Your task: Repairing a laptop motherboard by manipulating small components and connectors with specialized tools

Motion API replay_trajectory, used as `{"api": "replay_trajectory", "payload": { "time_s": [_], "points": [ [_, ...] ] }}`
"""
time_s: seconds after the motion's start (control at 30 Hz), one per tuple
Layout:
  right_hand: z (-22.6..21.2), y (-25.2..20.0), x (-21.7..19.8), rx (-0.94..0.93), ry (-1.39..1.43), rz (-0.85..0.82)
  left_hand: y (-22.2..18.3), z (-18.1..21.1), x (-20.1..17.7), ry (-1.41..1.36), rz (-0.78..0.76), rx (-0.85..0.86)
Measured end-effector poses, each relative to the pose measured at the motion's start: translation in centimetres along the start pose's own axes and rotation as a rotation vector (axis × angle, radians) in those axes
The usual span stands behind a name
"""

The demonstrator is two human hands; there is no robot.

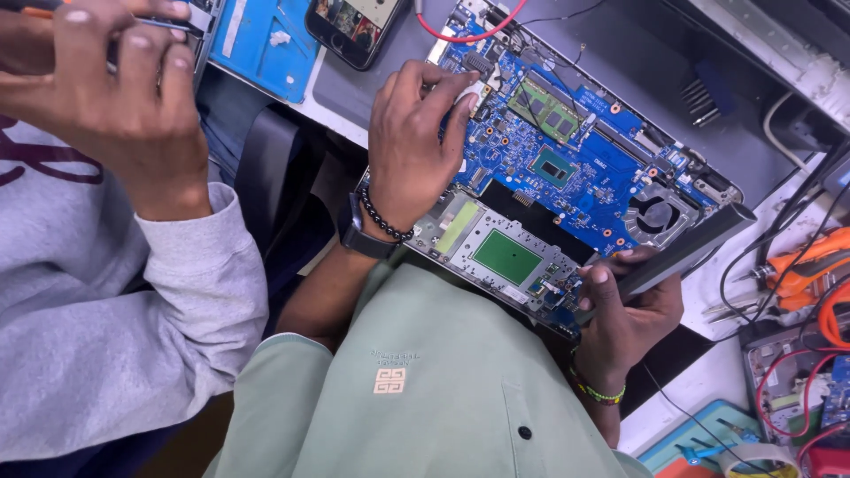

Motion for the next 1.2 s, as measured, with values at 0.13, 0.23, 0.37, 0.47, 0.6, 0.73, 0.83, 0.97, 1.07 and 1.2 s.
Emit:
{"api": "replay_trajectory", "payload": {
  "time_s": [0.13,0.23,0.37,0.47,0.6,0.73,0.83,0.97,1.07,1.2],
  "points": [
    [0.1,0.0,0.7,0.009,-0.049,0.010,0.3,-0.7,-0.1,-0.027,-0.070,0.019],
    [-0.1,0.4,1.3,0.002,-0.076,0.003,0.6,-0.7,-0.2,-0.008,-0.106,0.005],
    [-0.8,0.5,1.8,0.006,-0.074,0.032,0.9,0.1,-0.4,0.075,-0.126,0.010],
    [-1.5,0.6,1.1,0.023,-0.049,0.077,0.8,0.6,-0.8,0.069,-0.124,0.072],
    [-1.4,1.8,-2.9,-0.028,-0.088,0.151,0.8,3.7,-3.9,0.071,-0.158,0.158],
    [-0.3,2.9,-7.6,-0.038,0.479,0.166,2.0,7.2,-4.6,0.118,-0.117,0.300],
    [-1.9,3.9,-9.2,-0.023,0.686,0.144,3.7,9.9,-2.9,0.200,-0.135,0.454],
    [-6.8,1.9,-12.0,-0.305,0.853,-0.028,5.6,15.1,2.8,0.221,-0.404,0.709],
    [-6.1,0.3,-13.8,-0.745,0.453,0.245,5.4,17.3,7.5,0.231,-0.556,0.785],
    [-2.0,2.7,-11.4,-0.728,0.374,0.317,5.7,18.7,12.4,0.228,-0.619,0.848]
  ]
}}
Point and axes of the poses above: each hand's wrist, its own y-axis towards the middle knuckle, its own x-axis out of the palm, z = x × y, the point moved 1 cm from there along y, towards the middle knuckle, and after that the axes turned 5 degrees about y, right-handed, at the moved point
